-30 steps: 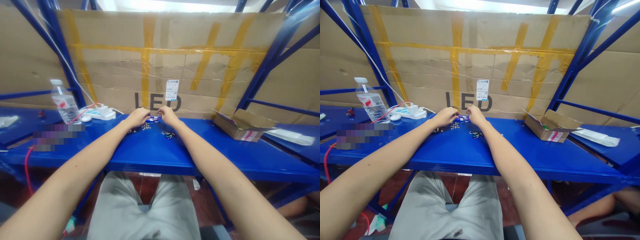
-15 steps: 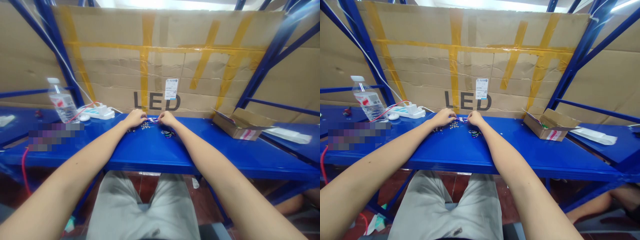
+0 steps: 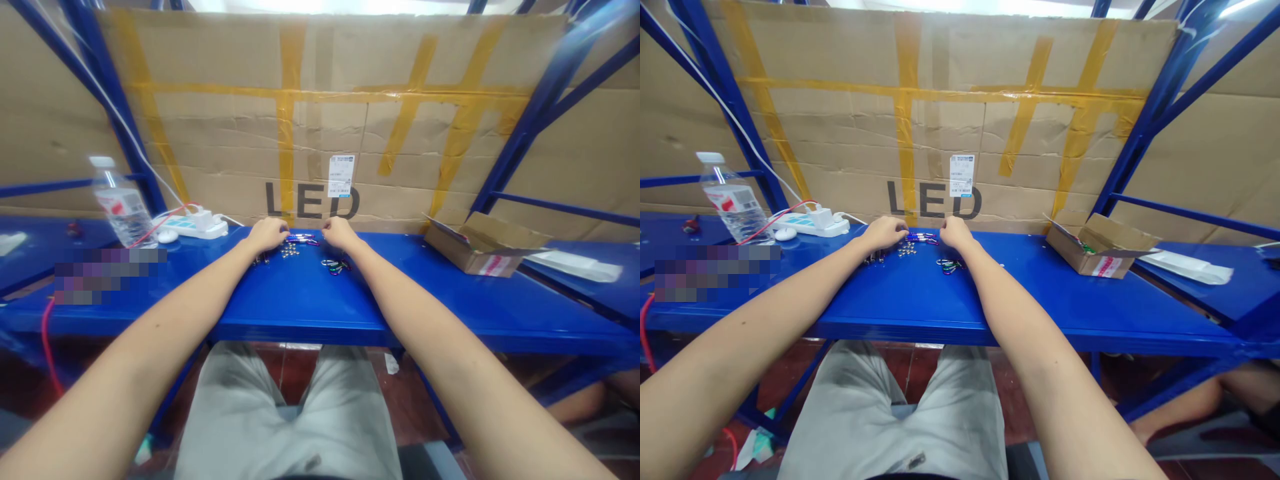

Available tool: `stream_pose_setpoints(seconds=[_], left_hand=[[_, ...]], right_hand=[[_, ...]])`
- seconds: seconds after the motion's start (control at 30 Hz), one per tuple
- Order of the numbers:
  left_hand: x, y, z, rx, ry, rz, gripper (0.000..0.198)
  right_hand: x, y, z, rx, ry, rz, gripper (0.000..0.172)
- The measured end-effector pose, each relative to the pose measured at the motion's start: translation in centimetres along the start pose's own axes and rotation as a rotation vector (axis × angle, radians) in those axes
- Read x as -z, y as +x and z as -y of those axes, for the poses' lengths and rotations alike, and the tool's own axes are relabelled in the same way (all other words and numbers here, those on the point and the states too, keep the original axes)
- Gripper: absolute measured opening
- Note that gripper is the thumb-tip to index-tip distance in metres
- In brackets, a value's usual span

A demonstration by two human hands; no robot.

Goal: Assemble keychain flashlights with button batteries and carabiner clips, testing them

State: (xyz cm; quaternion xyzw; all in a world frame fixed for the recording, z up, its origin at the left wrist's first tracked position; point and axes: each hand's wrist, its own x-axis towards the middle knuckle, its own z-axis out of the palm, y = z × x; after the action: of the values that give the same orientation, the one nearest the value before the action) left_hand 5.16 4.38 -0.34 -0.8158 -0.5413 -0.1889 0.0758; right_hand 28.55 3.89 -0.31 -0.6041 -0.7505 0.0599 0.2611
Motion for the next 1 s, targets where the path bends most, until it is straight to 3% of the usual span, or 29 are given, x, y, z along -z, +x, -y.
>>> stream_pose_setpoints(seconds=[0.13,0.27,0.5,0.63,0.73,0.83,0.9,1.0], left_hand=[[0.5,-0.9,1.8,0.001,-0.152,0.077,0.030],[1.6,-1.6,3.4,0.038,-0.171,0.212,0.033],[4.0,-2.0,4.6,0.056,-0.165,0.599,0.081],[3.5,-2.1,4.2,0.042,-0.134,0.618,0.086],[3.0,-2.2,3.1,0.014,-0.173,0.440,0.071],[2.8,-2.4,0.6,-0.137,-0.215,-0.019,0.058],[2.6,-2.5,-1.6,-0.272,-0.215,-0.234,0.057],[2.2,-2.8,-4.6,-0.460,-0.173,-0.355,0.050]], right_hand=[[2.3,-0.2,-1.3,-0.009,0.011,-0.072,0.020],[3.8,-0.8,-2.8,-0.088,-0.022,-0.029,0.017],[3.4,-1.3,-2.8,-0.086,-0.020,-0.035,0.012],[3.1,-1.4,-1.6,-0.015,0.074,-0.083,0.015],[2.9,-1.6,-0.8,0.024,0.240,-0.113,0.015],[2.7,-2.0,0.2,0.046,0.516,-0.006,0.017],[2.6,-2.4,0.9,0.090,0.665,0.119,0.019],[2.5,-3.1,2.0,0.184,0.770,0.254,0.019]])
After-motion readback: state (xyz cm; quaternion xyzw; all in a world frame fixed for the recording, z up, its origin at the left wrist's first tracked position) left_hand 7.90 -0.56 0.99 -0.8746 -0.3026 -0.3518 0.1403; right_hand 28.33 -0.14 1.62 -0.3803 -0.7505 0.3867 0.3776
